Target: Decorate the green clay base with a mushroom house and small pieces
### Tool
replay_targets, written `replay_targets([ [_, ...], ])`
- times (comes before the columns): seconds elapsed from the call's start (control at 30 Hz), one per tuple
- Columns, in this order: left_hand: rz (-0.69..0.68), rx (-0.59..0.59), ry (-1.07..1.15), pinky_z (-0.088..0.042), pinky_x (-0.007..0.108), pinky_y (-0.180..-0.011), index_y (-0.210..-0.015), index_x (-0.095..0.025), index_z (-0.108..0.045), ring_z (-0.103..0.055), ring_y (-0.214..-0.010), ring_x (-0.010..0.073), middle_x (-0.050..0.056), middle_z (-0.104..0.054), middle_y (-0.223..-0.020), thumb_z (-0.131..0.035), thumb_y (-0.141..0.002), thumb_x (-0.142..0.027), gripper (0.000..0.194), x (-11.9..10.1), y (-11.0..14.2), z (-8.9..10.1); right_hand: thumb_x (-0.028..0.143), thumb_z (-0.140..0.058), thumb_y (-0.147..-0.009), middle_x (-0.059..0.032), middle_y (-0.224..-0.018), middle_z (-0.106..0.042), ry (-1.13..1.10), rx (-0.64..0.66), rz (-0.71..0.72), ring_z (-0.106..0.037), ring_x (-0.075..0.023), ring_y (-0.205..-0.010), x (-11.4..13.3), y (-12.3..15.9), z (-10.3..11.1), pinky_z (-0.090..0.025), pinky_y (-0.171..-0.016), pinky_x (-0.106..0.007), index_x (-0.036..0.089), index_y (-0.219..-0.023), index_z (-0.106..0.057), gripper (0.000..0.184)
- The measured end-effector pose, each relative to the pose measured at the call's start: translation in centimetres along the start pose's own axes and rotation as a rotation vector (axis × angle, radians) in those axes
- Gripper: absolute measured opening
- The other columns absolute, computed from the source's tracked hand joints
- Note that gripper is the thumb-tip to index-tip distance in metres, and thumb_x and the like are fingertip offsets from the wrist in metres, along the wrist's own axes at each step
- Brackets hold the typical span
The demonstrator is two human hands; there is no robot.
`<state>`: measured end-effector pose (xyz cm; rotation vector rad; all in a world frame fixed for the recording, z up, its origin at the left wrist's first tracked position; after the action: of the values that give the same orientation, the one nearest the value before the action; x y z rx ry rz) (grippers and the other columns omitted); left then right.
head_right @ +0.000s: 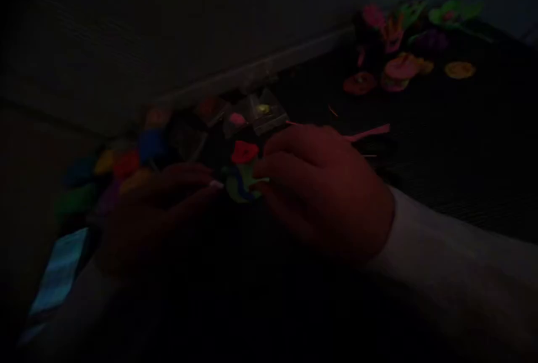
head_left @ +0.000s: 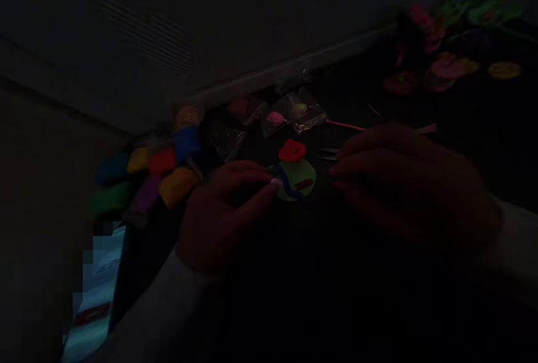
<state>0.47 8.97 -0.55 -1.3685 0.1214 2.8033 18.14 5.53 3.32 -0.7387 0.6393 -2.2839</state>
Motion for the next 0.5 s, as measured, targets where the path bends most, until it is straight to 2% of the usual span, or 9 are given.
replay_targets([
  [0.17, 0.114, 0.192, 0.333, -0.042, 0.015, -0.061, -0.067, -0.022, -0.067, -0.056, -0.07, 0.0089, -0.005, -0.062, -0.076, -0.068, -0.067, -0.023, 0.001, -0.6, 1.1, -2.9, 0.029, -0.06, -0.078, -0.0018, -0.094, -0.058, -0.005, -0.026, 0.074, -0.054, -0.0149, -0.088, 1.6, 0.0, -0.7, -0.044, -0.074, -0.036, 0.019, -0.096, -0.054, 0.021],
  [0.27, 0.188, 0.272, 0.497, -0.041, 0.013, -0.058, -0.067, -0.022, -0.068, -0.055, -0.068, 0.0073, -0.005, -0.061, -0.076, -0.068, -0.067, -0.02, 0.002, -0.3, 1.9, -4.3, 0.026, -0.061, -0.078, -0.0007, -0.093, -0.06, -0.026, -0.04, 0.066, -0.055, -0.0148, -0.086, 2.0, -0.1, -0.6, -0.043, -0.076, -0.039, 0.02, -0.093, -0.054, 0.018],
  [0.4, 0.247, 0.295, 0.543, -0.043, 0.014, -0.061, -0.069, -0.021, -0.069, -0.058, -0.071, 0.0092, -0.004, -0.064, -0.078, -0.069, -0.066, -0.021, 0.004, 0.3, 2.4, -4.9, 0.024, -0.061, -0.077, -0.0009, -0.09, -0.061, -0.033, -0.042, 0.069, -0.056, -0.0152, -0.083, 2.3, -0.2, -0.5, -0.043, -0.075, -0.041, 0.02, -0.088, -0.057, 0.012],
  [0.5, 0.207, 0.293, 0.483, -0.044, 0.016, -0.062, -0.074, -0.021, -0.069, -0.06, -0.071, 0.0105, -0.003, -0.066, -0.077, -0.068, -0.068, -0.022, 0.007, 0.0, 2.4, -4.7, 0.022, -0.061, -0.076, -0.0015, -0.089, -0.061, -0.044, -0.05, 0.083, -0.055, -0.0148, -0.082, 2.4, -0.2, -0.3, -0.042, -0.074, -0.04, 0.019, -0.088, -0.057, 0.013],
])
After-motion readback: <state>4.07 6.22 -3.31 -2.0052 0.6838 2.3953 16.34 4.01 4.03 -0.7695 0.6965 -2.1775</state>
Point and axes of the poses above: each hand's wrist, its own y-axis away from the middle knuckle, its own z-axis out of the back of the hand, x = y × z, the point moved 9 cm from there along -y, towards the middle knuckle
